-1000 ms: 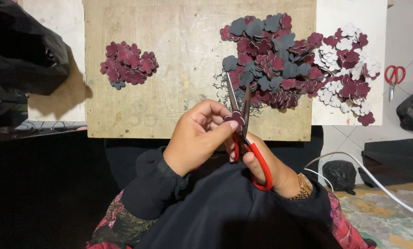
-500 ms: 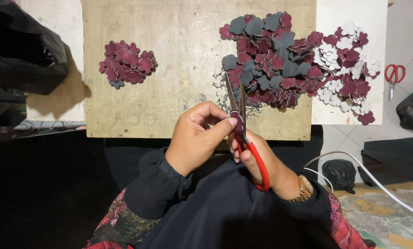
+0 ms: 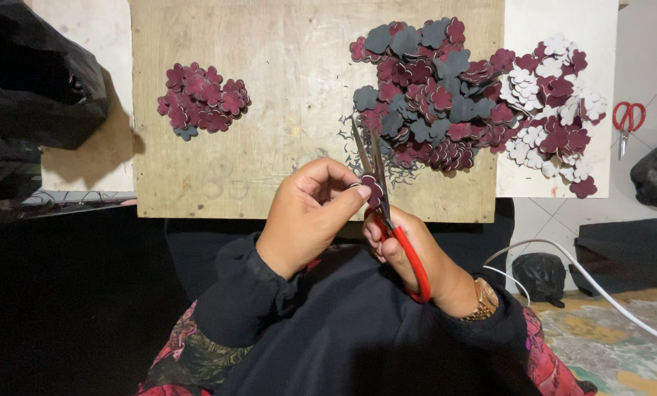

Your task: The person sits at a workbench holding red-handled scissors and trims the edges of small flower-shaped fabric pieces one at a time, cutting off excess material and letting the trimmed pieces and scraps fall onto the board. They occasionally brush scraps aside and reach for the next untrimmed piece from the pile.

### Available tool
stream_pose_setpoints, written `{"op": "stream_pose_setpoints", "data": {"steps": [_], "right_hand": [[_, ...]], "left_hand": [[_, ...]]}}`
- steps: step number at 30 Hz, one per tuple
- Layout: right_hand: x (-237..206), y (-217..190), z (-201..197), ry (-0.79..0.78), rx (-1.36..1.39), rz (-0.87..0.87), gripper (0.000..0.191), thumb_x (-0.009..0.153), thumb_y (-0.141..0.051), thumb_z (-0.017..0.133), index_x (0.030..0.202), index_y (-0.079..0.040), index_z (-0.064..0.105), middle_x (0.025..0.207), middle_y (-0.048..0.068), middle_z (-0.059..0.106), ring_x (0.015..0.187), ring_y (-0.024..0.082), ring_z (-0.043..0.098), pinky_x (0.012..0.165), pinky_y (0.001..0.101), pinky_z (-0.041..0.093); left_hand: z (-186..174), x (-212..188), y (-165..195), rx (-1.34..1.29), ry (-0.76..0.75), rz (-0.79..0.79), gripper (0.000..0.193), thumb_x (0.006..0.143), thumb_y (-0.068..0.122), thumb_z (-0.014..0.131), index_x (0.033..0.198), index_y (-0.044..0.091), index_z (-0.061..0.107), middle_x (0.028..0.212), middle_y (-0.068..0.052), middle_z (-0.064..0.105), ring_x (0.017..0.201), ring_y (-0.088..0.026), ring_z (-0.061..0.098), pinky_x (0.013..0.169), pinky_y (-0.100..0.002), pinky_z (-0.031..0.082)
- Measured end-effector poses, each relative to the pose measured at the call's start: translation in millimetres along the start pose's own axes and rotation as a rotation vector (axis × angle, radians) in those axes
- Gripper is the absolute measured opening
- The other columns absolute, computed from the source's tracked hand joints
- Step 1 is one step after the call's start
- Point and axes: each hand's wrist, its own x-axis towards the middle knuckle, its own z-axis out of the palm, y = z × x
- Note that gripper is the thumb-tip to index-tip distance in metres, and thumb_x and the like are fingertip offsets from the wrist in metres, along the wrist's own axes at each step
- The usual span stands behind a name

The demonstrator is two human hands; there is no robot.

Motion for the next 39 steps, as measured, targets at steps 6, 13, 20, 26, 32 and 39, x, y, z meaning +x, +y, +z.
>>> {"op": "stream_pose_setpoints", "data": {"steps": [6,13,20,26,32,39], "right_hand": [[0,4,-1,-0.003,0.008,-0.021,0.066,0.092,-0.073,0.061,0.098,-0.009,0.048,0.086,-0.003,0.044,0.072,0.006,0.041,0.064,0.0215,0.038],[-2,9,-2,-0.004,0.036,-0.013,0.060,0.094,-0.067,0.063,0.096,-0.009,0.049,0.083,-0.004,0.043,0.070,0.007,0.038,0.061,0.0220,0.035],[-2,11,-3,-0.004,0.004,0.014,0.057,0.097,-0.063,0.061,0.095,-0.008,0.049,0.082,-0.004,0.044,0.071,0.007,0.039,0.061,0.0220,0.037],[0,11,-5,0.059,-0.165,0.060,0.054,0.099,-0.063,0.055,0.096,-0.009,0.053,0.079,-0.004,0.047,0.068,0.005,0.042,0.060,0.0204,0.038],[0,13,-4,0.047,-0.083,-0.005,0.059,0.098,-0.066,0.057,0.100,-0.008,0.050,0.085,-0.003,0.046,0.072,0.007,0.043,0.064,0.0215,0.040],[2,10,-3,-0.002,-0.072,-0.069,0.063,0.098,-0.070,0.057,0.103,-0.008,0.050,0.090,-0.002,0.047,0.078,0.008,0.045,0.070,0.0221,0.041]], "left_hand": [[-5,-1,0,0.035,0.000,0.005,0.007,0.095,0.003,0.073,0.097,0.002,0.066,0.089,-0.001,0.070,0.078,-0.003,0.059,0.071,-0.020,0.050],[-7,0,1,-0.069,-0.016,-0.004,0.006,0.096,0.002,0.070,0.099,0.001,0.064,0.093,-0.003,0.071,0.084,-0.006,0.065,0.077,-0.022,0.054],[-11,0,2,-0.158,-0.015,0.002,0.010,0.096,0.000,0.068,0.104,0.001,0.062,0.096,-0.007,0.071,0.089,-0.011,0.069,0.082,-0.026,0.057],[-12,2,5,-0.097,-0.022,0.009,0.014,0.098,0.001,0.067,0.112,0.000,0.065,0.101,-0.006,0.071,0.090,-0.010,0.068,0.081,-0.025,0.056],[-13,2,7,-0.100,0.036,-0.085,0.014,0.097,0.009,0.065,0.110,0.005,0.063,0.098,-0.002,0.072,0.088,-0.009,0.073,0.071,-0.023,0.055],[-10,2,2,-0.144,-0.050,0.014,0.016,0.098,0.002,0.069,0.114,-0.001,0.068,0.102,-0.003,0.070,0.094,-0.007,0.065,0.085,-0.024,0.054]]}}
